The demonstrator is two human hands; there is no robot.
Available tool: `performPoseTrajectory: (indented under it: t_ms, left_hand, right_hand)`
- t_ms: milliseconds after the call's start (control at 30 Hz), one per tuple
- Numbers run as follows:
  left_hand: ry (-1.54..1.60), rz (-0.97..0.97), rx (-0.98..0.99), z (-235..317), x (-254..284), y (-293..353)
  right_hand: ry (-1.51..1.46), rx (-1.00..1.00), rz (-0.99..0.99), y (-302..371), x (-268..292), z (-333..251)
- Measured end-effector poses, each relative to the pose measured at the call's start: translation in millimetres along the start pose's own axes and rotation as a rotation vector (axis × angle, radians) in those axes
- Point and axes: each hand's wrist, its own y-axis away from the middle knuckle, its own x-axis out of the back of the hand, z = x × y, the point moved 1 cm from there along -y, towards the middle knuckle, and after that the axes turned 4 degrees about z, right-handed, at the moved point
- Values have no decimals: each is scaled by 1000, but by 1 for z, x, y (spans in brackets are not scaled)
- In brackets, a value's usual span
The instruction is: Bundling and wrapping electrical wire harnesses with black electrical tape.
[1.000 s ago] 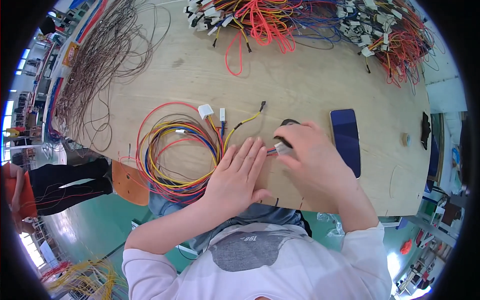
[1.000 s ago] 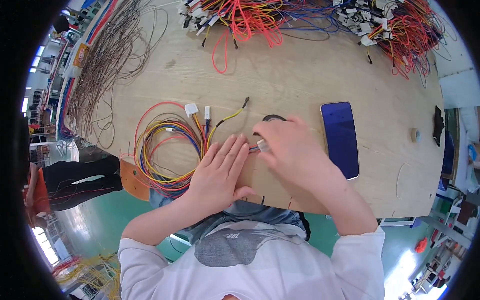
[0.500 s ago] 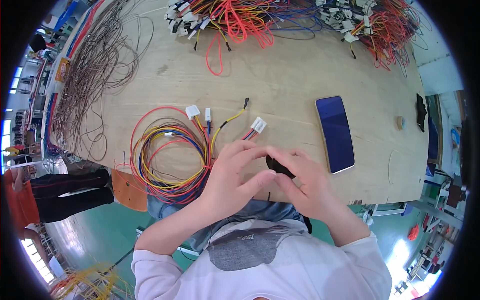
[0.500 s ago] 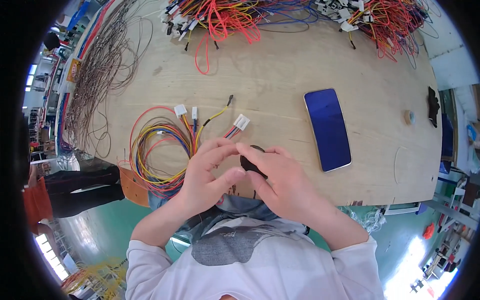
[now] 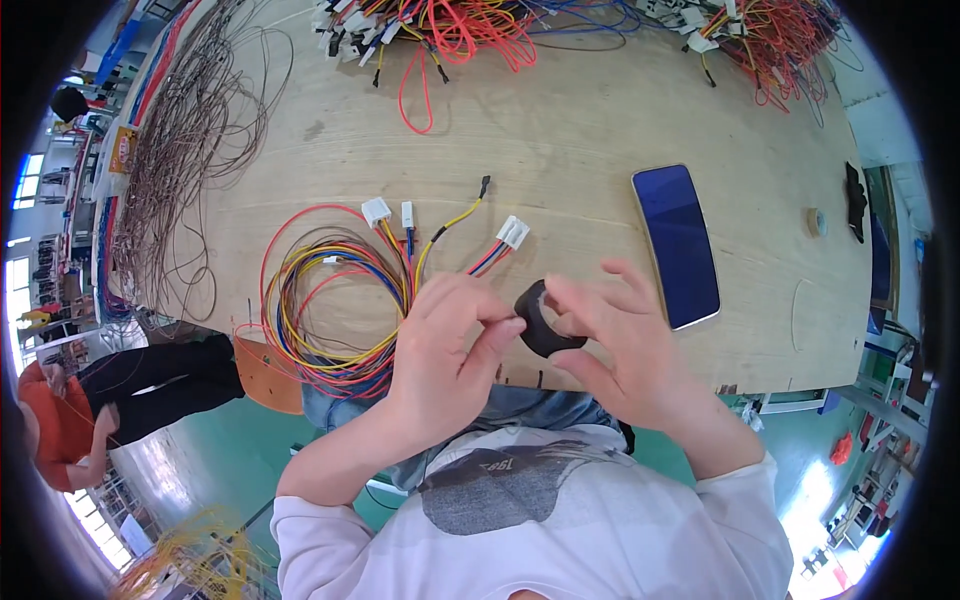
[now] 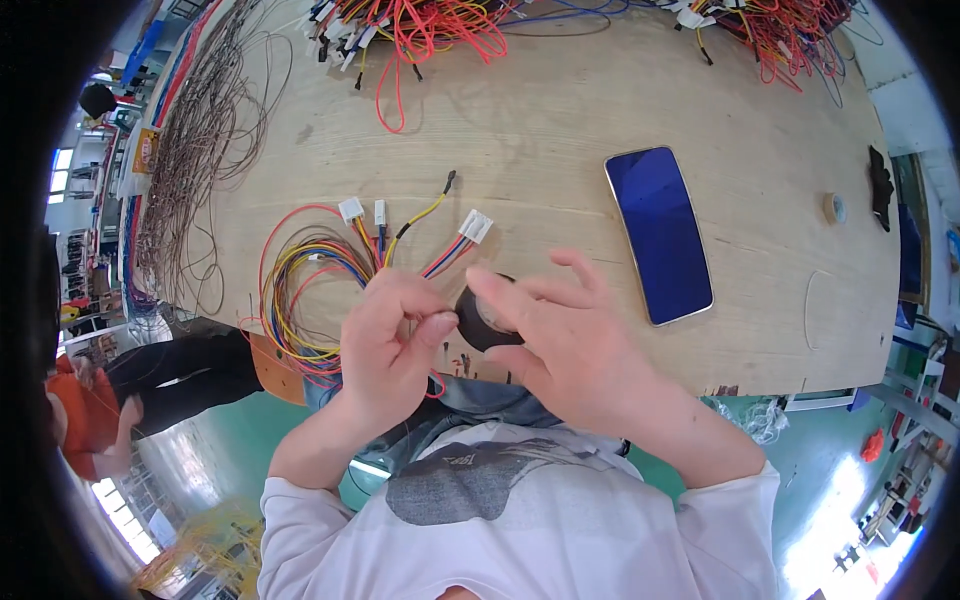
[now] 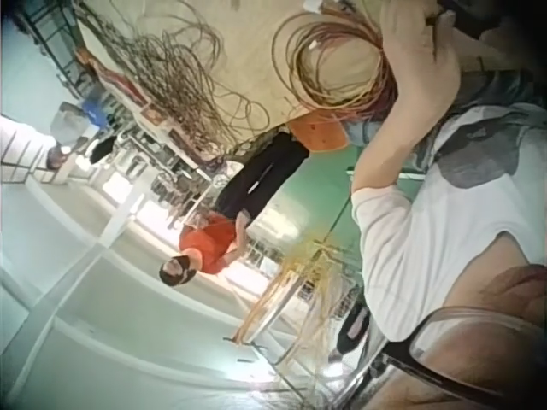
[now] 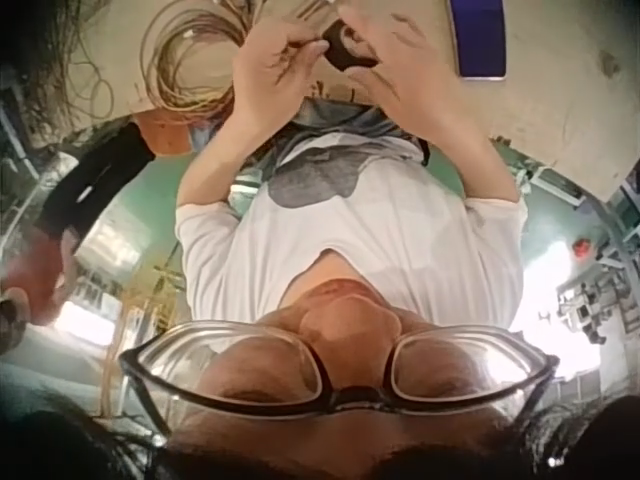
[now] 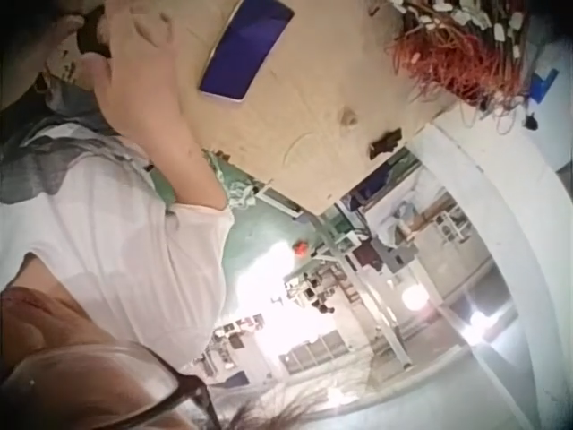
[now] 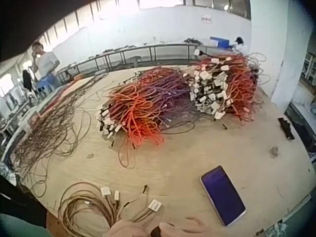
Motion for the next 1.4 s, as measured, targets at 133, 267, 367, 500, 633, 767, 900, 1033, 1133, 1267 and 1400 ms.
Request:
performPoseTrajectory:
  t_ms: [133, 267, 367, 500, 633, 767, 900, 1033, 1133, 1267, 1400]
  left_hand:
    - [76, -43, -77, -1, -2, 6]
    - [228, -146, 430, -10, 0, -9]
    - [150, -189, 548, -39, -3, -33]
    - [82, -161, 562, -56, -6, -39]
    - [-18, -166, 538, -58, -8, -42]
    - [-62, -64, 390, -67, -12, -44]
    - [-145, -132, 360, -70, -13, -46]
    - [-199, -144, 388, -68, -12, -46]
    - [-168, -132, 421, -68, -13, -46]
    - [-102, -67, 448, -65, -14, -47]
    - [-100, -59, 462, -66, -15, -46]
  right_hand:
    - [119, 17, 4, -5, 2, 3]
    - [19, -216, -155, -22, 1, 25]
    - [-529, -835, -359, -42, -17, 44]
    - [-557, -957, -405, -59, -32, 55]
    - [-578, -1014, -463, -72, -32, 59]
    - [-689, -1076, -439, -74, -35, 62]
    - [-664, -1063, -429, -75, -33, 62]
    - [-637, -1071, -448, -77, -33, 60]
    - [-636, -1052, -453, -76, -34, 62]
    - [-643, -1060, -440, -76, -35, 62]
    - [-614, -1032, -497, -79, -34, 65]
